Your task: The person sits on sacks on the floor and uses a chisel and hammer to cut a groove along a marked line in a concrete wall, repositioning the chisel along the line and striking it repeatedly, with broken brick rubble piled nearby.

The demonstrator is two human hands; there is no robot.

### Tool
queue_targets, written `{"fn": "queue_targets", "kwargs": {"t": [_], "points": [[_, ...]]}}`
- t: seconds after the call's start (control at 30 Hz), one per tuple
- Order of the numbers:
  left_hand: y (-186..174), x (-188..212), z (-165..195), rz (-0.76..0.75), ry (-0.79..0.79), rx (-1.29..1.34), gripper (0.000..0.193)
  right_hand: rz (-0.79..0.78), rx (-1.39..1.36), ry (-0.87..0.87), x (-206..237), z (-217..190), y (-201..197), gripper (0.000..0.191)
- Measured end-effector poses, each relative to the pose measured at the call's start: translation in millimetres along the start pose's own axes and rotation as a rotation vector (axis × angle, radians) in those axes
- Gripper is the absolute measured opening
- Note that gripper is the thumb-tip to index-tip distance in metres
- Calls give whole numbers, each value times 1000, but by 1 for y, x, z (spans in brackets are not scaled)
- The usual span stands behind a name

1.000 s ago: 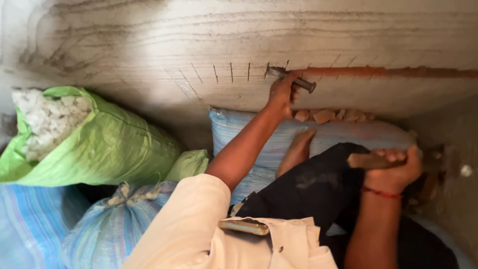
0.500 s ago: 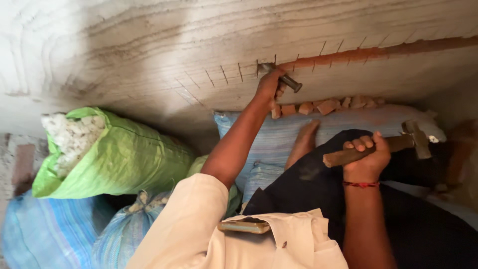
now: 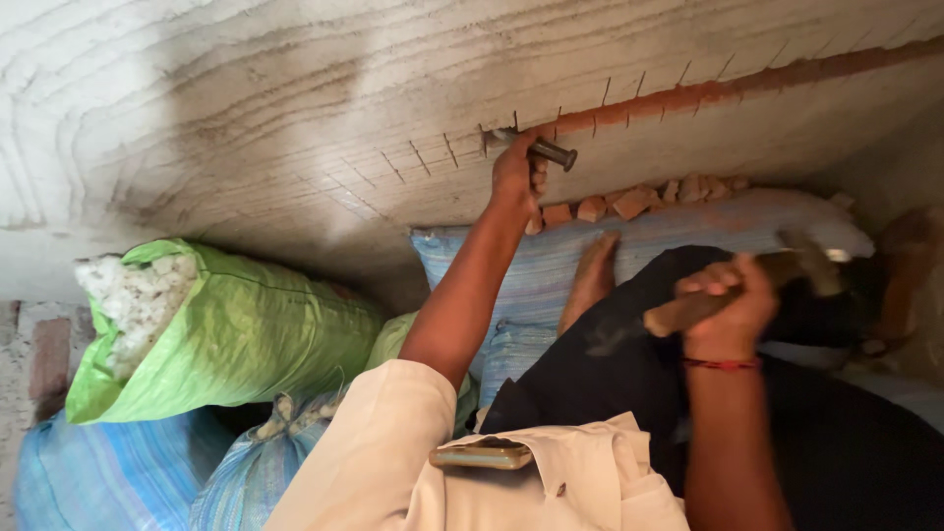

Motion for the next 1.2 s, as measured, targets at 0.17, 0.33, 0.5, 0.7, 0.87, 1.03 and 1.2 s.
{"fn": "queue_targets", "kwargs": {"t": [0.17,0.33,0.5,0.7,0.87,1.03,1.2], "points": [[-4,-3,-6,40,18,31,29,110,31,-351,30,-71,15,31],[4,0,2,29,86,78,29,-147,106,-71,-27,41,83,31],[9,9,14,80,94,46,29,98,296,294,-80,139,86,27],[11,14,16,100,94,71,26,14,44,-187,-23,-37,58,33],[11,10,17,69,101,91,23,216,347,-94,-54,77,88,8],[5,1,10,53,71,72,24,76,406,241,-77,111,85,6],[-3,-8,-1,40,45,72,26,-142,257,-201,-27,-32,68,29]]}}
Point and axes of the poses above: each hand's wrist, its own x-axis away from the middle knuckle, its own y-axis out of the palm, z = x × y, the point moved 7 cm from there along -x, towards the middle knuckle, and after that the axes turned 15 degrees about y, right-handed, at the moved point
